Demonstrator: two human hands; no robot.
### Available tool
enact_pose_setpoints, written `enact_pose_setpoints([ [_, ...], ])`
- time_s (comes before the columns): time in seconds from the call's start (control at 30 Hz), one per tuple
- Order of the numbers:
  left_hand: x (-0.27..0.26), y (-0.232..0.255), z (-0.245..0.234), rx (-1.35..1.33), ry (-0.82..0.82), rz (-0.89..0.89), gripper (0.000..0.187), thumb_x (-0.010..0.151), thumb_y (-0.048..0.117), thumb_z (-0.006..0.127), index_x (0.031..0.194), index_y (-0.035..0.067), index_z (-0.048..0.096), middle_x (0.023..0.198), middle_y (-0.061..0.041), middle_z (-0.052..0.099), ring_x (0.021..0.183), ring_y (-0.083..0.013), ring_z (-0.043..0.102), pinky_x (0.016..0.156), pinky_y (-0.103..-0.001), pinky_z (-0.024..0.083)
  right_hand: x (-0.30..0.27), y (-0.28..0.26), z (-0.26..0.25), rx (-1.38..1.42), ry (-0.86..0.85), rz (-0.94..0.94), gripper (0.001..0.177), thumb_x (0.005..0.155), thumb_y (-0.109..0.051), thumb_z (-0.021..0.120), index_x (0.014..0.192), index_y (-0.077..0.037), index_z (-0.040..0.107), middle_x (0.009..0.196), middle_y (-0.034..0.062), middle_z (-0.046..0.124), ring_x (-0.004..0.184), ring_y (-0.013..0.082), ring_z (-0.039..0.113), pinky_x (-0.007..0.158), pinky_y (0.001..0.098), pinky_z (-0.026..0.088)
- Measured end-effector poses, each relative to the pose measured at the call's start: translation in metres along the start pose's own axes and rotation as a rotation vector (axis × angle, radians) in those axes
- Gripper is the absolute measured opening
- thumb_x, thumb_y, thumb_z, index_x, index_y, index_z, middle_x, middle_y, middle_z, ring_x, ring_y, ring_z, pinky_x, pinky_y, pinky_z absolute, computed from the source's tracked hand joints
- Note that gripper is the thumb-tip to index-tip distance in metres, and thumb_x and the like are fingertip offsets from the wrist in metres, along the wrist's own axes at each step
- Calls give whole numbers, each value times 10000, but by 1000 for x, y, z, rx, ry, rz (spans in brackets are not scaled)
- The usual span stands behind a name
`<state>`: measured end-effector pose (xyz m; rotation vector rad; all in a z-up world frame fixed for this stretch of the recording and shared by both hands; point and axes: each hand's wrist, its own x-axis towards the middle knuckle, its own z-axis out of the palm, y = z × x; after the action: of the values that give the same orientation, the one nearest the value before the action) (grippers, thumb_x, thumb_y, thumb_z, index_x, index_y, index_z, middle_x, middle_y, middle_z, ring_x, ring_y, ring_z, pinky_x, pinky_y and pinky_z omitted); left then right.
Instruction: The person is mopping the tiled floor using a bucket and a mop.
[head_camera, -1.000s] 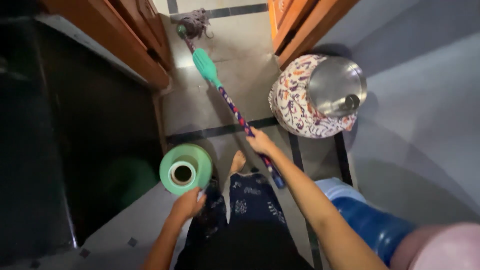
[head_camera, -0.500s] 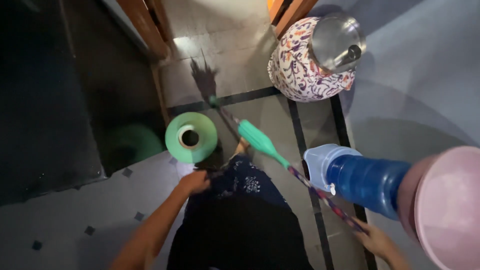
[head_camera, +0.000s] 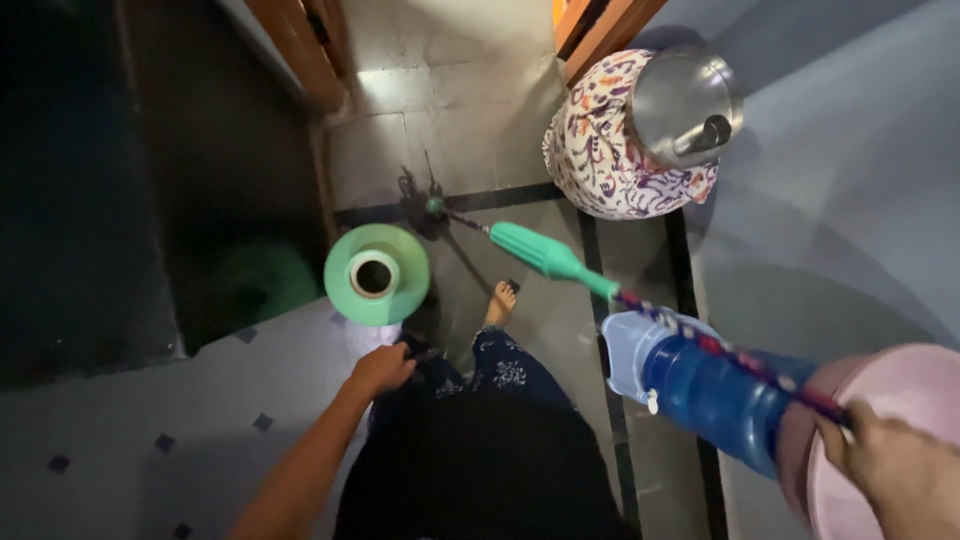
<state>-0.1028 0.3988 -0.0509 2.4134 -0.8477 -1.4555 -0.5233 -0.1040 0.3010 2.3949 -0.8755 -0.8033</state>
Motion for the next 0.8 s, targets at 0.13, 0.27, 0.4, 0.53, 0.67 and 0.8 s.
enact_pose_setpoints([
  [0.13, 12, 39, -18, -68, 5, -20, 388, 894, 398, 617, 1121, 83, 632, 1104, -207, 721, 1070, -405, 669, 907, -521, 538, 115, -46, -102, 49, 112, -39, 485, 917, -676, 561, 965, -213, 696, 734, 117, 728, 675, 364, 725, 601, 475, 581],
  [0.27, 48, 77, -28, -93, 68, 52, 413, 925, 411, 609, 1121, 48, 624, 1081, -252, 718, 1054, -427, 674, 915, -520, 537, 210, -73, -142, 54, 249, -211, 463, 941, -628, 575, 930, -176, 673, 713, 114, 701, 646, 341, 714, 582, 469, 563],
  [0.4, 81, 143, -58, -187, 280, 108, 502, 925, 412, 633, 1249, 33, 570, 1203, -265, 666, 1136, -434, 633, 962, -518, 506, 281, -155, -147, 182, 459, -419, 449, 944, -567, 632, 844, -130, 647, 668, 90, 673, 591, 291, 689, 526, 426, 536],
  [0.53, 79, 222, -122, -199, 346, 59, 677, 911, 375, 663, 1443, 39, 414, 1416, -245, 531, 1262, -434, 558, 1028, -507, 479, 321, -204, -150, 260, 578, -521, 391, 951, -516, 642, 1007, -133, 699, 630, 81, 656, 540, 270, 670, 492, 419, 526],
  [0.67, 126, 254, -136, -50, 590, 110, 918, 798, 330, 778, 1519, 6, 313, 1533, -265, 405, 1347, -442, 467, 1083, -522, 436, 335, -165, -169, 244, 540, -542, 411, 953, -531, 623, 1110, -165, 723, 632, 90, 657, 542, 283, 667, 492, 432, 527],
  [0.8, 148, 300, -171, 282, 599, 53, 1104, 682, 455, 856, 1533, 93, 253, 1579, -250, 311, 1406, -451, 329, 1061, -672, 327, 338, -122, -188, 174, 515, -592, 469, 926, -561, 615, 1176, -175, 712, 640, 114, 667, 535, 304, 672, 482, 427, 529],
])
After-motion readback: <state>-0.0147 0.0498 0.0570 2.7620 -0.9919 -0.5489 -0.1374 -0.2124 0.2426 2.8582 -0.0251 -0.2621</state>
